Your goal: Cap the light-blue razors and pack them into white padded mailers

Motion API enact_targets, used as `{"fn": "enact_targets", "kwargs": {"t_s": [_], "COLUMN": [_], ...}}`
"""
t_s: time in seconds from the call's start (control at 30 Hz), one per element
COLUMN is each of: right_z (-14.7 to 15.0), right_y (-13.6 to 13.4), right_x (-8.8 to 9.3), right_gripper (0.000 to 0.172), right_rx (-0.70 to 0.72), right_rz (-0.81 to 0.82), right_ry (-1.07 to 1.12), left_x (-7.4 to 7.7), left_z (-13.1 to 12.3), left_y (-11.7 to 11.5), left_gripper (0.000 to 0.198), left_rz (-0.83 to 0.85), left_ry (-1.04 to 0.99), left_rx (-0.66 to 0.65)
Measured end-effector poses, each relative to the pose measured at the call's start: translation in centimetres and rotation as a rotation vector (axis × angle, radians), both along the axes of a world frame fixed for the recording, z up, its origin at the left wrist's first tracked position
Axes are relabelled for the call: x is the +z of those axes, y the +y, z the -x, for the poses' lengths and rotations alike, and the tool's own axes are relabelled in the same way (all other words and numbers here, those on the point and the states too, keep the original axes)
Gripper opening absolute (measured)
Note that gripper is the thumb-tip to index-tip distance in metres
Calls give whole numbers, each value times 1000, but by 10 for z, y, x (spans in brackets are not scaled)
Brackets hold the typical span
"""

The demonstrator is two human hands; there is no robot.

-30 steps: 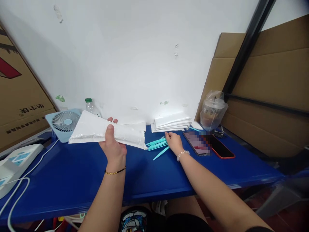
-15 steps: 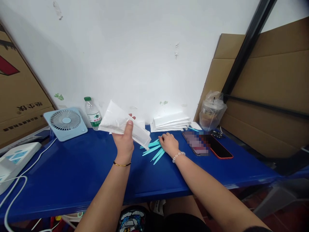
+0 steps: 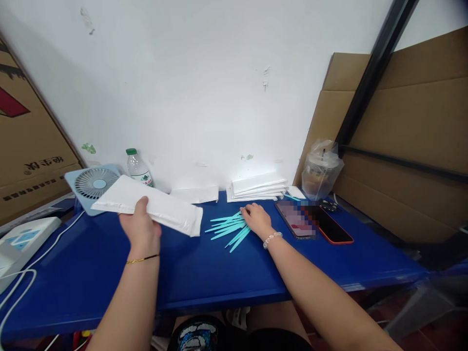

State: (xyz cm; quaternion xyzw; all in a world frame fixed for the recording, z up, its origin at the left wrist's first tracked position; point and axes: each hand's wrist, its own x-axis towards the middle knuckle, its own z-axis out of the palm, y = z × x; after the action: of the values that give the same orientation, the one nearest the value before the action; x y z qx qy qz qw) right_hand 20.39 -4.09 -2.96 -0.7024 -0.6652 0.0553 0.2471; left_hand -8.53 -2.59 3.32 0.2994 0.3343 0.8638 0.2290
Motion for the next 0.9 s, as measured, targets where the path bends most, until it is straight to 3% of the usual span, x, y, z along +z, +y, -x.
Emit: {"fn": "enact_targets", "kwargs": {"t_s": [0.1,0.2,0.27,0.33,0.4,0.5,0.57,0.67,0.77,0.9], "right_z": [-16,-33,-38,-37,-31,-17,-9,-9,-26,-52], "right_y": [-1,3,7,9,4,-16,-32,-41,-23,13], "right_x": [11,21,25,24,20,8,0,0,17,38], "right_gripper": [50,94,112,107,94,80,77,73,52,22], "right_rx": [208,564,733,798,780,664,587,542,448,513], "right_rz": [77,193,303,355,343,285,245,171,57,175], "right_ry": [99,58,-7,-48,-70,-90,-100,-85,-7,131], "left_x": [-21,-38,-41,-39,-33,-27,-27,-32,-38,-44], "left_z": [41,65,66,51,22,-32,-61,-85,-88,-87], "left_y": [-8,-25,-35,-38,-36,-25,-16,1,17,30], "left_gripper": [75,105,106,92,71,54,42,36,32,21], "left_rz": [219,423,349,193,160,263,310,429,508,582], "left_ry": [16,125,288,500,733,1149,1369,1579,1710,1719], "left_rx": [120,357,537,547,279,-232,-454,-582,-685,-821]}}
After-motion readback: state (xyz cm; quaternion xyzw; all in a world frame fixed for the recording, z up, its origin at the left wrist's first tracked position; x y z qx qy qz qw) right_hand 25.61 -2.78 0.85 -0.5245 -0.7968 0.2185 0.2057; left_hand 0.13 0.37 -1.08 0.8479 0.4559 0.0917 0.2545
